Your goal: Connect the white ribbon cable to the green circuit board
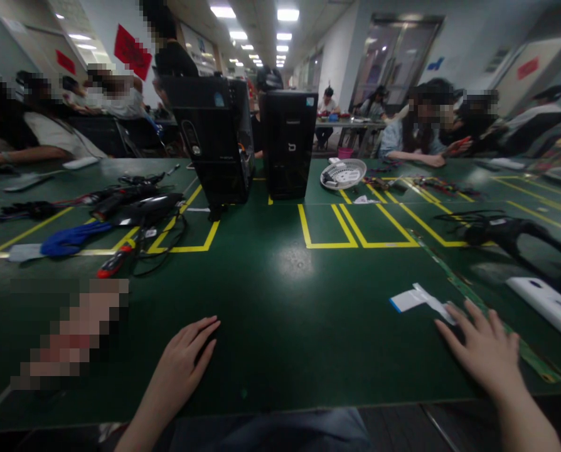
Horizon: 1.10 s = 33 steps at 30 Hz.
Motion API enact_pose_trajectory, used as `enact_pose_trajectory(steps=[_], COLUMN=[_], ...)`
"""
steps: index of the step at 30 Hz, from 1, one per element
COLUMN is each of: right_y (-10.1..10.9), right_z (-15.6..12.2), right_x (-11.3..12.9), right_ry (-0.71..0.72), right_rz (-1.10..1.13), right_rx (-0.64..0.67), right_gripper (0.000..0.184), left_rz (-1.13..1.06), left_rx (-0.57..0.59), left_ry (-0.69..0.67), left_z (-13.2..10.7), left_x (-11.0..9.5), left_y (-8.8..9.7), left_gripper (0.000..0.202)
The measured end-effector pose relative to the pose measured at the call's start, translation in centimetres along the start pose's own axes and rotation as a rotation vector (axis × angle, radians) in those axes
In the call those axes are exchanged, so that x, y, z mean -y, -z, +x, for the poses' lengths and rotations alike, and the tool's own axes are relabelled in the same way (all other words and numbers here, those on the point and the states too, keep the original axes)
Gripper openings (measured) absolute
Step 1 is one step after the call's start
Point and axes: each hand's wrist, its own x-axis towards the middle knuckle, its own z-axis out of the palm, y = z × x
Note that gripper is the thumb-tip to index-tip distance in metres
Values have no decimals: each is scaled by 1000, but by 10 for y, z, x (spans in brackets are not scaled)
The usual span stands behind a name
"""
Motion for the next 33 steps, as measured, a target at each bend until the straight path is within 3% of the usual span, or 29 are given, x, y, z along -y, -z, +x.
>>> enact_pose_trajectory(steps=[5, 9, 13, 17, 22, 24, 26, 30, 33], right_y=[13, 29, 48, 61, 68, 67, 63, 53, 46], right_z=[-6, -22, -48, -67, -72, -64, -47, 4, 27], right_x=[71, 155, 228, 271, 288, 281, 262, 187, 111], right_ry=[457, 794, 1077, 1196, 1232, 1192, 1029, 374, -175], right_rz=[171, 279, 360, 366, 395, 394, 351, 198, 89], right_rx=[-19, 134, 300, 410, 446, 386, 269, -17, -35], right_gripper=[58, 54, 61, 69, 68, 65, 62, 72, 86], left_rz=[-7, -7, 2, 8, 6, 5, 2, 4, 8], left_rx=[7, -6, -9, 0, 11, 12, 16, 10, 12], left_ry=[-4, -8, -12, -14, -11, -2, 2, 8, 15], left_z=[0, 0, 0, 0, 0, 0, 0, 0, 0], left_x=[1, 2, 2, 3, 3, 3, 2, 2, 3], left_y=[0, -1, -2, -3, -3, -2, -2, -2, -3], left_gripper=[33, 33, 33, 33, 34, 33, 33, 34, 34])
